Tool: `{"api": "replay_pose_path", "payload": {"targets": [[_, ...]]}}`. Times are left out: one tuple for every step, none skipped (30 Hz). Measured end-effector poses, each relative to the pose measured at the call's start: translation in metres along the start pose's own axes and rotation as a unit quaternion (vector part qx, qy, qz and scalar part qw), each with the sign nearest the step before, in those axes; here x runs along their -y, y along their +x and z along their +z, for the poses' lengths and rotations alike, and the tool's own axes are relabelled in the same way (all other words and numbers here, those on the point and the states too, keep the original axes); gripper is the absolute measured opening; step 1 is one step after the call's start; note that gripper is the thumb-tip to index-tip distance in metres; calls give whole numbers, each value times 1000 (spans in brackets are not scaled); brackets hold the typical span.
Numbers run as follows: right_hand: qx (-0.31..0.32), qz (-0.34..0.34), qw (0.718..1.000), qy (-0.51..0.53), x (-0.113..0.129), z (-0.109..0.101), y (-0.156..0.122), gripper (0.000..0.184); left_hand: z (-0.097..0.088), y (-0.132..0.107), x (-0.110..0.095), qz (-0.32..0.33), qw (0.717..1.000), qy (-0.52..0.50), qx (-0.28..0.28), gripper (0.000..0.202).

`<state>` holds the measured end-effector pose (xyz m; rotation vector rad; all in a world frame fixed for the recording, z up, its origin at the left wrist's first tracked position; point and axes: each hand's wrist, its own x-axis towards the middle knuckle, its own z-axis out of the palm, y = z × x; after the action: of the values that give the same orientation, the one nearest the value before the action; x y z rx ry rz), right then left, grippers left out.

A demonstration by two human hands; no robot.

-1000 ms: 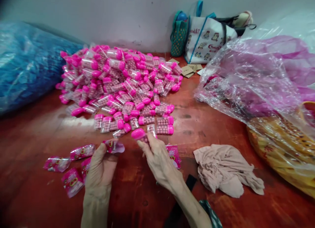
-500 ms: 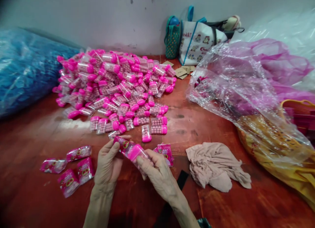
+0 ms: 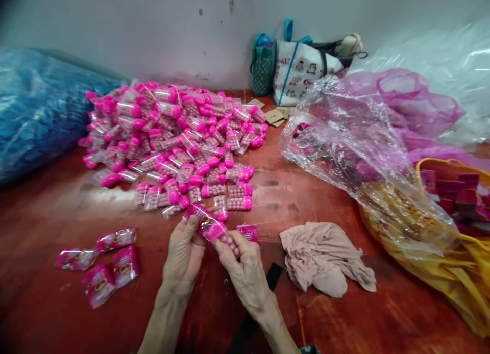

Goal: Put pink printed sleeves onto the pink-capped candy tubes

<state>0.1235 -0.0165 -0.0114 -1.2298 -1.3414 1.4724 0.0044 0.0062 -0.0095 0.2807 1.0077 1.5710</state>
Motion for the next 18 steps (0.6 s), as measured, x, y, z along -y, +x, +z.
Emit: {"api": "replay_pose_path", "payload": {"targets": [[-5,-6,1000,-9,-1,1,0,23,1,-1,3,-11,1000,-9,-5,25],[-11,-13,1000,-19,-2,2,0,22,3,-3,6,-23,1000,-16,-7,25],[-17,-19,999,-28,-3,3,0,22,4,-5,9,-37,999,-18,-6,24],[-22,-23,999,-37,-4,3,0,20,5,-7,11,-52,998,-17,-3,23],[-26,-26,998,-46,-5,3,0,19,6,-9,13,-66,998,-14,1,22],[-31,-28,998,-53,-6,4,-1,19,6,-10,14,-78,997,-8,4,21],[-35,-29,997,-59,-7,4,-1,18,7,-12,15,-84,996,-1,5,21],[-38,-28,997,-61,-7,4,-1,18,7,-13,16,-85,996,6,6,22],[-39,-27,997,-61,-7,5,-2,18,7,-13,16,-85,996,13,12,23],[-41,-26,997,-58,-7,6,-2,19,6,-13,16,-86,996,18,23,25],[-42,-23,998,-52,-7,6,-3,19,6,-13,15,-89,995,22,38,27],[-39,-20,998,-43,-6,7,-3,20,5,-12,14,-93,994,24,52,30],[-35,-18,999,-33,-5,8,-3,20,5,-11,13,-98,993,25,65,33],[-32,-17,999,-22,-5,8,-3,21,4,-11,12,-102,992,27,73,35],[-30,-17,999,-11,-4,9,-3,22,3,-10,10,-104,991,29,78,37],[-27,-16,1000,0,-5,9,-3,22,3,-10,9,-106,991,32,81,36],[-27,-15,999,8,-5,9,-4,23,2,-10,8,-107,990,35,84,35],[-31,-16,999,11,-6,10,-4,24,2,-10,7,-109,989,39,87,32]]}}
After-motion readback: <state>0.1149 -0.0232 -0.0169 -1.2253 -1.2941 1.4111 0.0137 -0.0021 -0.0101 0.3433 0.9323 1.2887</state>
